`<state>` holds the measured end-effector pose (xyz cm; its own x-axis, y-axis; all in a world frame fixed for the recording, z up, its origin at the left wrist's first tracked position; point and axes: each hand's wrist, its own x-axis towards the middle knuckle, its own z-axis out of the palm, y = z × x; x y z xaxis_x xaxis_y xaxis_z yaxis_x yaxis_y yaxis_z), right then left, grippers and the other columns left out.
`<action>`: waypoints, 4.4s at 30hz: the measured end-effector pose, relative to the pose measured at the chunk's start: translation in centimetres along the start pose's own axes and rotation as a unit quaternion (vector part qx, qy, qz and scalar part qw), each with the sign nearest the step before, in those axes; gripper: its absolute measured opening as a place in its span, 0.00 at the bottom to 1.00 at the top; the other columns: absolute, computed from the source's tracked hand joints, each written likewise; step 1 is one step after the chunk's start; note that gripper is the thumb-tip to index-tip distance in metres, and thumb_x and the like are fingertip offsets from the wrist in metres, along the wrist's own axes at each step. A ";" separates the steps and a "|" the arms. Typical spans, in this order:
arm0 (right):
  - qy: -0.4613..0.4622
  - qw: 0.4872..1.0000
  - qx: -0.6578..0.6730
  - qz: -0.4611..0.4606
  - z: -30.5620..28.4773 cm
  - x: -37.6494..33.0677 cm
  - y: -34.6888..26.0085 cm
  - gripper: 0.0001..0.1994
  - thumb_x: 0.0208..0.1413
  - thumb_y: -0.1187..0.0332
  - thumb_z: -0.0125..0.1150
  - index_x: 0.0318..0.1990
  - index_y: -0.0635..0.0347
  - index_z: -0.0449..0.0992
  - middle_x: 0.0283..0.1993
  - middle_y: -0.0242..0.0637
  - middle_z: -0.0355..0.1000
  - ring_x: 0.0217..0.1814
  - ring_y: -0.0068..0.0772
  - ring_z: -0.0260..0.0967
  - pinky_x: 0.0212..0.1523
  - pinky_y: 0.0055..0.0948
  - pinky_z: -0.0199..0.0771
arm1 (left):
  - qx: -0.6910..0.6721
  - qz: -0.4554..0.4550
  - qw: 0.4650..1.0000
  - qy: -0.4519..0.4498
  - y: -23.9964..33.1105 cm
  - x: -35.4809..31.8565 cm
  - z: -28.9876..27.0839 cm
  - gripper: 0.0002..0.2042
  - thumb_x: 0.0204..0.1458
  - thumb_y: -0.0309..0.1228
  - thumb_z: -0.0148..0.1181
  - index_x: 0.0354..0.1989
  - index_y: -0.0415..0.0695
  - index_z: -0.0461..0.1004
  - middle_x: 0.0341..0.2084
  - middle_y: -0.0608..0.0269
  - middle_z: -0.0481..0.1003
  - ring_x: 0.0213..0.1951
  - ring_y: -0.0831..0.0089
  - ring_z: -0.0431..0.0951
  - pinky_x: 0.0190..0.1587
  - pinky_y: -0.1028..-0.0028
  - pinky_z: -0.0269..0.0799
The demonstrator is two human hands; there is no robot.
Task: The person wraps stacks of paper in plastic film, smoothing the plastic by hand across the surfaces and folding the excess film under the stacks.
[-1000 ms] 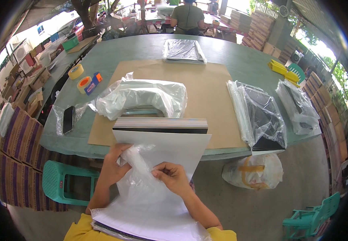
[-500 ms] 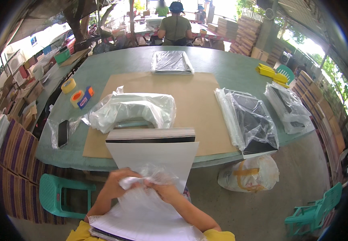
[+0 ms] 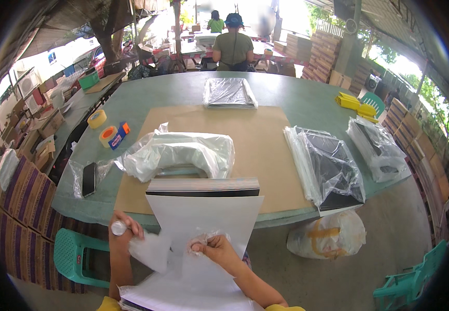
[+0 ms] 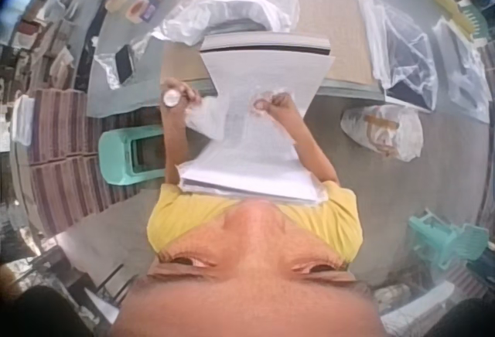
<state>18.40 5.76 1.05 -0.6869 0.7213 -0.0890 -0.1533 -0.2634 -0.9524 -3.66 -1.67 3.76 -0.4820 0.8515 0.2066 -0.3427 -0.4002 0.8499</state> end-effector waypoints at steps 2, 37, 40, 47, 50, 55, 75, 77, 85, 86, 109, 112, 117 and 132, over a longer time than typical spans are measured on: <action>-0.023 0.999 -0.035 -0.005 -0.2 -0.5 0.0 0.08 0.46 0.67 0.58 0.25 0.63 0.74 0.24 0.30 0.71 0.26 0.17 0.65 0.28 0.18 0.64 | 0.048 -0.058 0.996 -0.047 0.1 -0.2 0.3 0.09 0.31 0.11 0.41 0.20 0.39 0.62 0.13 0.62 0.65 0.15 0.80 0.64 0.17 0.82 0.60; -0.011 0.950 0.295 -0.103 -1.2 0.3 0.7 0.13 0.49 0.60 0.54 0.21 0.60 0.67 0.20 0.30 0.63 0.21 0.21 0.59 0.22 0.21 0.58 | 0.370 0.013 0.914 0.166 0.5 1.9 -3.9 0.04 0.39 0.23 0.56 0.23 0.41 0.67 0.16 0.69 0.67 0.19 0.84 0.65 0.22 0.83 0.60; -0.007 0.989 0.109 -0.096 -1.0 0.2 0.2 0.11 0.47 0.66 0.56 0.19 0.62 0.67 0.19 0.31 0.62 0.21 0.21 0.57 0.22 0.19 0.56 | 0.389 0.175 0.903 0.040 2.9 1.0 1.1 0.05 0.40 0.26 0.57 0.25 0.42 0.68 0.19 0.64 0.71 0.21 0.79 0.70 0.23 0.78 0.64; 0.102 0.940 -0.034 -0.323 -0.6 -0.5 -5.2 0.11 0.37 0.70 0.65 0.23 0.66 0.68 0.27 0.34 0.66 0.32 0.24 0.62 0.33 0.21 0.59 | 0.374 -0.110 0.774 -0.499 -1.4 -2.6 6.0 0.12 0.37 0.31 0.62 0.26 0.39 0.67 0.24 0.54 0.69 0.25 0.60 0.71 0.25 0.69 0.65; 0.113 0.934 -0.149 -0.304 -0.4 -0.4 -6.0 0.11 0.38 0.68 0.64 0.24 0.65 0.69 0.32 0.35 0.66 0.36 0.26 0.62 0.42 0.24 0.59 | 0.309 -0.026 0.865 -0.395 -0.2 -0.6 6.8 0.10 0.36 0.27 0.61 0.25 0.38 0.67 0.24 0.56 0.68 0.25 0.61 0.70 0.26 0.70 0.64; -0.030 0.970 -0.113 -0.213 -1.5 -0.4 -5.6 0.08 0.44 0.69 0.60 0.25 0.64 0.69 0.28 0.35 0.66 0.29 0.22 0.60 0.32 0.22 0.61 | 0.228 0.007 0.909 -0.349 -1.1 -1.1 5.6 0.05 0.34 0.19 0.54 0.22 0.37 0.66 0.24 0.57 0.69 0.24 0.69 0.69 0.29 0.74 0.64; -0.363 0.738 -0.569 -0.006 -1.5 -2.4 -2.6 0.10 0.48 0.67 0.47 0.32 0.65 0.69 0.35 0.46 0.68 0.39 0.40 0.65 0.40 0.34 0.64 | -0.040 -0.182 0.844 -0.502 2.2 -0.5 2.2 0.15 0.43 0.20 0.53 0.42 0.39 0.64 0.27 0.55 0.73 0.31 0.70 0.74 0.33 0.74 0.67; -0.256 0.661 -0.702 -0.067 -5.0 -2.3 -2.2 0.09 0.46 0.69 0.48 0.33 0.64 0.70 0.38 0.49 0.67 0.44 0.44 0.63 0.43 0.37 0.62 | 0.307 -0.073 0.718 -0.620 3.3 -0.1 4.9 0.10 0.41 0.24 0.52 0.35 0.39 0.64 0.25 0.53 0.72 0.29 0.62 0.73 0.31 0.68 0.68; -0.513 0.735 -0.425 0.125 -2.6 -4.0 -12.0 0.09 0.42 0.73 0.47 0.31 0.64 0.70 0.36 0.45 0.68 0.42 0.41 0.64 0.43 0.32 0.62 | 0.719 0.045 0.492 -0.489 0.2 1.3 2.6 0.08 0.36 0.27 0.51 0.27 0.42 0.67 0.22 0.56 0.70 0.30 0.60 0.72 0.28 0.68 0.68; -0.483 0.684 -0.506 0.205 -2.2 -3.9 -12.1 0.08 0.42 0.73 0.47 0.31 0.63 0.71 0.36 0.44 0.68 0.42 0.40 0.64 0.43 0.31 0.62 | 0.733 0.062 0.476 -0.483 0.8 1.6 3.5 0.07 0.36 0.27 0.52 0.26 0.41 0.67 0.21 0.57 0.70 0.30 0.61 0.73 0.28 0.69 0.69; 0.051 0.764 -0.625 -0.149 -4.0 -3.0 -10.9 0.07 0.36 0.75 0.56 0.28 0.60 0.69 0.22 0.40 0.68 0.24 0.35 0.67 0.26 0.27 0.67 | 0.659 -0.064 0.454 -0.596 -0.5 -1.4 -0.3 0.09 0.43 0.35 0.51 0.22 0.41 0.71 0.23 0.58 0.72 0.28 0.61 0.73 0.30 0.65 0.68; 0.337 0.754 -0.461 -0.324 -6.4 -1.0 -12.7 0.09 0.35 0.81 0.55 0.28 0.60 0.69 0.21 0.37 0.67 0.20 0.26 0.65 0.22 0.21 0.64 | 0.361 -0.084 0.732 -0.572 2.2 -1.2 1.7 0.10 0.40 0.33 0.58 0.20 0.39 0.69 0.20 0.58 0.70 0.28 0.63 0.71 0.34 0.70 0.66; 0.119 0.768 -0.579 -0.247 -4.3 -1.0 -7.7 0.21 0.23 0.82 0.51 0.34 0.57 0.70 0.25 0.33 0.66 0.21 0.31 0.62 0.23 0.25 0.66 | 0.464 0.100 0.873 0.114 1.9 3.5 -3.3 0.06 0.36 0.22 0.54 0.26 0.39 0.67 0.18 0.62 0.67 0.22 0.70 0.69 0.24 0.74 0.64; 0.237 0.699 -0.630 -0.241 -6.6 -2.4 -8.5 0.35 0.21 0.88 0.48 0.47 0.55 0.66 0.45 0.40 0.59 0.42 0.38 0.59 0.38 0.27 0.64 | 0.684 0.263 0.667 -0.136 1.5 3.1 0.6 0.35 0.24 0.16 0.55 0.51 0.49 0.62 0.42 0.56 0.61 0.33 0.66 0.70 0.28 0.72 0.69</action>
<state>26.04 10.56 7.47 -0.4131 0.7413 0.5289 0.6668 0.6418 -0.3787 -5.16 0.61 5.96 -0.0166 0.8197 0.5726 0.9618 -0.1434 0.2332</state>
